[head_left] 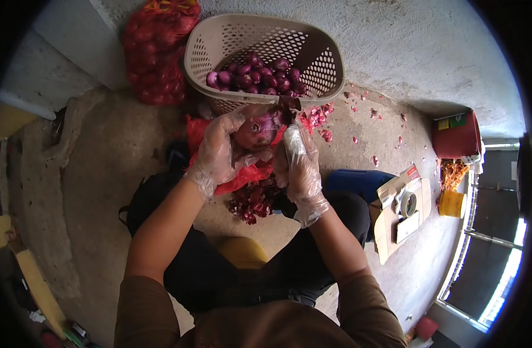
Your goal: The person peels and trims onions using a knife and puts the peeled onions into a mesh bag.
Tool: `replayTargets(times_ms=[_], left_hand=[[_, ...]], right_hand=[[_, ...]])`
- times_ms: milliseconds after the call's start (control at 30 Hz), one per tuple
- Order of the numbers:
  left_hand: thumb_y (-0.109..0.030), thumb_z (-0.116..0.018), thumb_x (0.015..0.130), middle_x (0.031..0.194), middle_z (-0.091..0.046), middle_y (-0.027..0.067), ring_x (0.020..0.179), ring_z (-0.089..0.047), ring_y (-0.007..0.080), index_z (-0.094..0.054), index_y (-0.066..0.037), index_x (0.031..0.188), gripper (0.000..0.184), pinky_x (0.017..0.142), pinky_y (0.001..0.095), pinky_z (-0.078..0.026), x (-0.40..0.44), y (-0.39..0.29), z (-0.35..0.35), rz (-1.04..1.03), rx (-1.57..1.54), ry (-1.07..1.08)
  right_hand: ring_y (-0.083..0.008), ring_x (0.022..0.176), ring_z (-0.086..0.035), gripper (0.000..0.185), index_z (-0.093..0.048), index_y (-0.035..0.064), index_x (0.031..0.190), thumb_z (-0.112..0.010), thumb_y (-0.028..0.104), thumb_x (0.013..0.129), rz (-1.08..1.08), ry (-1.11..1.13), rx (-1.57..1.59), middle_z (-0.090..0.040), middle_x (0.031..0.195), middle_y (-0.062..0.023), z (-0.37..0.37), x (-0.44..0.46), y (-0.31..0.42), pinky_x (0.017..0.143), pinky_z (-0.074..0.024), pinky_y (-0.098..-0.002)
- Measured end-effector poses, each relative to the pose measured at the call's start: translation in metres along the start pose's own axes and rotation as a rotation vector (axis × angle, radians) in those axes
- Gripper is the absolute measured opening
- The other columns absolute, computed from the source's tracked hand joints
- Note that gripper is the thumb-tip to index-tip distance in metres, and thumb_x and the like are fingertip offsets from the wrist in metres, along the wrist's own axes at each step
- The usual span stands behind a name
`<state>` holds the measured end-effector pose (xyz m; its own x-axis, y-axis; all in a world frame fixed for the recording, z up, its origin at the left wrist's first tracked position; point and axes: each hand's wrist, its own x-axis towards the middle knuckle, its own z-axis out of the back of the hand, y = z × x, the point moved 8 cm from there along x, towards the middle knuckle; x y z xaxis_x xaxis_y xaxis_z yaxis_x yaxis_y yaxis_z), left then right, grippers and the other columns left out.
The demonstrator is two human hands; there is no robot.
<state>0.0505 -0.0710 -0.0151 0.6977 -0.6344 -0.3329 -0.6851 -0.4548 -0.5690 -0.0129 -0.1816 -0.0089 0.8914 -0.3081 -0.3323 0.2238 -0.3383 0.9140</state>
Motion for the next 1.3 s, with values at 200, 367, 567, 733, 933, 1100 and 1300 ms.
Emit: replayTargets(times_ms=[200, 367, 567, 733, 933, 1100, 1300], left_hand=[[-0.033, -0.048, 0.094, 0.096, -0.063, 0.0046, 0.069, -0.059, 0.0153, -0.058, -0.005, 0.128, 0.045, 0.054, 0.0314, -0.051, 0.000, -0.003, -0.009, 0.086, -0.312, 0.256], [-0.032, -0.054, 0.093, 0.088, -0.061, 0.0027, 0.068, -0.060, 0.0164, -0.060, -0.010, 0.124, 0.039, 0.063, 0.0363, -0.057, -0.004, -0.013, 0.002, 0.036, -0.233, 0.121], [-0.032, -0.061, 0.093, 0.124, -0.061, 0.0041, 0.107, -0.064, 0.0206, -0.056, -0.014, 0.132, 0.044, 0.089, 0.0407, -0.057, -0.011, -0.026, -0.010, -0.080, 0.042, 0.068], [-0.040, -0.058, 0.098, 0.111, -0.064, 0.0062, 0.093, -0.064, 0.0153, -0.055, -0.007, 0.130, 0.046, 0.082, 0.0399, -0.059, -0.004, -0.024, -0.001, -0.076, 0.121, 0.090], [-0.035, -0.065, 0.095, 0.104, -0.068, 0.0051, 0.095, -0.066, 0.0149, -0.060, -0.006, 0.124, 0.042, 0.079, 0.0328, -0.057, 0.004, -0.012, 0.016, -0.010, 0.019, 0.137], [-0.036, -0.066, 0.094, 0.101, -0.068, 0.0045, 0.081, -0.065, 0.0141, -0.061, -0.009, 0.119, 0.037, 0.074, 0.0289, -0.055, 0.002, -0.010, 0.014, 0.062, 0.018, 0.246], [-0.051, -0.051, 0.098, 0.109, -0.066, 0.0092, 0.083, -0.067, 0.0195, -0.057, -0.011, 0.123, 0.047, 0.079, 0.0325, -0.055, 0.001, -0.006, 0.008, 0.070, -0.101, 0.037]], right_hand=[[-0.0087, 0.040, -0.037, 0.036, -0.051, 0.0094, 0.116, -0.053, 0.041, 0.100, -0.094, -0.030, 0.267, -0.044, 0.058, 0.0018, 0.013, 0.005, -0.016, 0.034, -0.0299, -0.0237], [-0.0075, 0.046, -0.042, 0.031, -0.057, 0.0075, 0.108, -0.055, 0.037, 0.100, 0.047, 0.019, 0.109, -0.049, 0.064, 0.0011, 0.025, 0.007, 0.002, 0.040, -0.0350, -0.0237], [-0.0132, 0.068, -0.059, 0.051, -0.048, 0.0081, 0.144, -0.059, 0.027, 0.099, 0.177, 0.109, -0.189, -0.066, 0.088, -0.0021, 0.019, 0.009, 0.018, 0.061, -0.0499, -0.0276], [-0.0412, 0.092, -0.067, 0.059, -0.045, 0.0015, 0.143, -0.058, 0.035, 0.097, 0.271, 0.176, -0.990, -0.068, 0.100, -0.0261, 0.019, 0.015, 0.039, 0.082, -0.0513, -0.0443], [-0.0479, 0.094, -0.065, 0.086, -0.025, 0.0001, 0.152, -0.060, 0.050, 0.092, 0.128, 0.120, -1.335, -0.066, 0.094, -0.0338, 0.038, 0.019, 0.019, 0.083, -0.0501, -0.0512], [-0.0466, 0.090, -0.065, 0.085, -0.025, 0.0058, 0.154, -0.061, 0.051, 0.092, 0.227, 0.146, -1.276, -0.067, 0.093, -0.0313, 0.035, 0.019, 0.027, 0.079, -0.0501, -0.0513], [-0.0174, 0.066, -0.061, 0.079, -0.024, 0.0136, 0.157, -0.065, 0.039, 0.094, -0.027, 0.237, -0.769, -0.065, 0.079, -0.0126, 0.022, 0.006, 0.045, 0.064, -0.0494, -0.0304]])
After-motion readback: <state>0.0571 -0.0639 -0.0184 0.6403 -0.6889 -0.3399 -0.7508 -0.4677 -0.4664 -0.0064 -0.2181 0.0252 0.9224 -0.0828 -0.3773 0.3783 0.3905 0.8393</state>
